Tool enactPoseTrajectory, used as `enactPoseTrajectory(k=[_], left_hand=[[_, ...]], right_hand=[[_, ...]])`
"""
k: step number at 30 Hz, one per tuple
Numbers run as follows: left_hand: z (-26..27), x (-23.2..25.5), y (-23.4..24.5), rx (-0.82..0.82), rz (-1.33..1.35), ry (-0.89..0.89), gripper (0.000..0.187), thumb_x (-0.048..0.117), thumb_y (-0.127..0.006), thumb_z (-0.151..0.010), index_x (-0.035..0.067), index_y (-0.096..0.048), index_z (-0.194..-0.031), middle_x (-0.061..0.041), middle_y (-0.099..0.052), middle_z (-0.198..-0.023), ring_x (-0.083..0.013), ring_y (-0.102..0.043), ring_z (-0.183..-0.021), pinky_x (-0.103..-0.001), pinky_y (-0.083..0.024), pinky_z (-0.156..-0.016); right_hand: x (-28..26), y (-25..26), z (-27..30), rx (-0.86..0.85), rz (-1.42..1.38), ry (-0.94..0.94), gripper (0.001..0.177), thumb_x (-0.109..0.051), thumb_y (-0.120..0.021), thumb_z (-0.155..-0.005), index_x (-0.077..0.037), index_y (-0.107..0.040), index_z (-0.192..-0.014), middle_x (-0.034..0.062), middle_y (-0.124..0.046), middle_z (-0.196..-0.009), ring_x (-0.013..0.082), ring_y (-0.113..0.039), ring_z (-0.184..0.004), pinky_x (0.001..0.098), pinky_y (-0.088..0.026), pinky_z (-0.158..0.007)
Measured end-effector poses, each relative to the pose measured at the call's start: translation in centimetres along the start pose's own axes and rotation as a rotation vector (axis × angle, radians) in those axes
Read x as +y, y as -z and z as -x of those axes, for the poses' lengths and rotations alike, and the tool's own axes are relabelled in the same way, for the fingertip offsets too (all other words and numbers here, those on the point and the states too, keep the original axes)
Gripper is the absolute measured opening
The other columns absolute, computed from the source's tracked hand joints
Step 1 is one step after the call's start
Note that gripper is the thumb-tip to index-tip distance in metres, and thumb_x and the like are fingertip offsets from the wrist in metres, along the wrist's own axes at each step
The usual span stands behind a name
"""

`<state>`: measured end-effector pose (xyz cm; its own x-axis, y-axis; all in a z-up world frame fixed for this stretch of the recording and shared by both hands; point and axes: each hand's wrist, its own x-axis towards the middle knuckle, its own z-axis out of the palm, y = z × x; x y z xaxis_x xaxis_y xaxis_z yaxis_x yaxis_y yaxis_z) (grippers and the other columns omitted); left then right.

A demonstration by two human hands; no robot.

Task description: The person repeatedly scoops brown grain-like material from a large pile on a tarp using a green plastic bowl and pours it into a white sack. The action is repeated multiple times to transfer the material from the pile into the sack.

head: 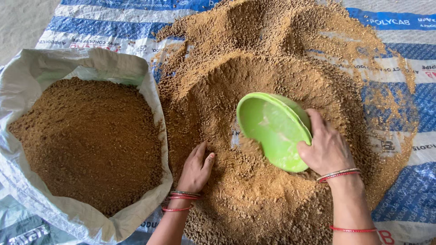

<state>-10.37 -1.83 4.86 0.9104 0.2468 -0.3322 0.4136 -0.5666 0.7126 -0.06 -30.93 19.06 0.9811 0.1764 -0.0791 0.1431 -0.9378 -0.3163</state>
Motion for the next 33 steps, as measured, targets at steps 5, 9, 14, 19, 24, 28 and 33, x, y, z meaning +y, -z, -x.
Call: enactPoseTrajectory(k=[5,9,14,19,24,28,33], left_hand=[[-0.2,-0.3,-1.4,0.068,0.105,0.097,0.07,0.056,-0.041,-0.095,0.016,-0.042,-0.153,-0.014,-0.041,-0.158,-0.032,-0.042,-0.143,-0.047,-0.035,-0.117],[-0.7,-1.0,-3.2,0.134,0.133,0.093,0.067,0.053,-0.041,-0.096,0.012,-0.046,-0.15,-0.016,-0.048,-0.153,-0.0329,-0.047,-0.14,-0.044,-0.037,-0.116],[-1.2,-2.0,-5.1,0.165,0.169,0.122,0.064,0.049,-0.043,-0.096,0.012,-0.05,-0.147,-0.016,-0.052,-0.15,-0.0327,-0.049,-0.139,-0.043,-0.038,-0.116],[-1.6,-1.6,-7.0,0.215,0.242,0.185,0.063,0.047,-0.044,-0.094,0.013,-0.052,-0.147,-0.015,-0.052,-0.151,-0.0315,-0.048,-0.139,-0.043,-0.036,-0.116],[-1.8,-0.1,-8.1,0.249,0.404,0.267,0.061,0.044,-0.045,-0.095,0.015,-0.05,-0.148,-0.015,-0.047,-0.153,-0.0312,-0.046,-0.141,-0.043,-0.035,-0.116],[-1.9,0.8,-8.5,0.296,0.479,0.278,0.06,0.042,-0.047,-0.096,0.013,-0.048,-0.148,-0.016,-0.047,-0.153,-0.0318,-0.045,-0.14,-0.045,-0.035,-0.115],[-2.5,2.2,-10.0,0.366,0.478,0.206,0.063,0.037,-0.048,-0.093,0.009,-0.05,-0.149,-0.019,-0.057,-0.14,-0.0315,-0.054,-0.129,-0.047,-0.041,-0.113]], right_hand=[[-1.4,-0.7,0.4,-0.087,-0.093,0.097,0.064,-0.018,-0.053,-0.086,0.005,-0.038,-0.143,0.0309,-0.064,-0.115,0.0376,-0.074,-0.09,0.0454,-0.065,-0.071],[-3.9,-0.9,0.7,-0.128,-0.005,0.177,0.069,-0.026,-0.061,-0.08,0.006,-0.04,-0.137,0.0274,-0.067,-0.1,0.0336,-0.073,-0.075,0.0413,-0.064,-0.058],[-5.1,-0.5,1.0,-0.089,0.018,0.168,0.081,-0.036,-0.068,-0.075,0.007,-0.038,-0.136,0.0305,-0.065,-0.099,0.0342,-0.071,-0.066,0.043,-0.059,-0.049],[-5.2,-0.6,1.3,-0.099,-0.008,0.166,0.08,-0.038,-0.066,-0.076,0.009,-0.038,-0.134,0.0295,-0.066,-0.099,0.0327,-0.072,-0.067,0.041,-0.06,-0.05],[-5.1,-1.2,1.5,-0.075,0.001,0.139,0.081,-0.036,-0.067,-0.073,0.008,-0.037,-0.134,0.0308,-0.063,-0.102,0.0332,-0.072,-0.065,0.041,-0.06,-0.047],[-4.4,-1.9,1.5,-0.133,-0.056,0.118,0.076,-0.037,-0.064,-0.076,0.007,-0.038,-0.133,0.0255,-0.067,-0.098,0.0314,-0.072,-0.065,0.0411,-0.059,-0.046],[-3.4,-3.3,1.4,-0.062,-0.229,0.107,0.081,-0.043,-0.063,-0.069,0.006,-0.041,-0.129,0.0225,-0.067,-0.094,0.0312,-0.07,-0.074,0.042,-0.059,-0.053]])
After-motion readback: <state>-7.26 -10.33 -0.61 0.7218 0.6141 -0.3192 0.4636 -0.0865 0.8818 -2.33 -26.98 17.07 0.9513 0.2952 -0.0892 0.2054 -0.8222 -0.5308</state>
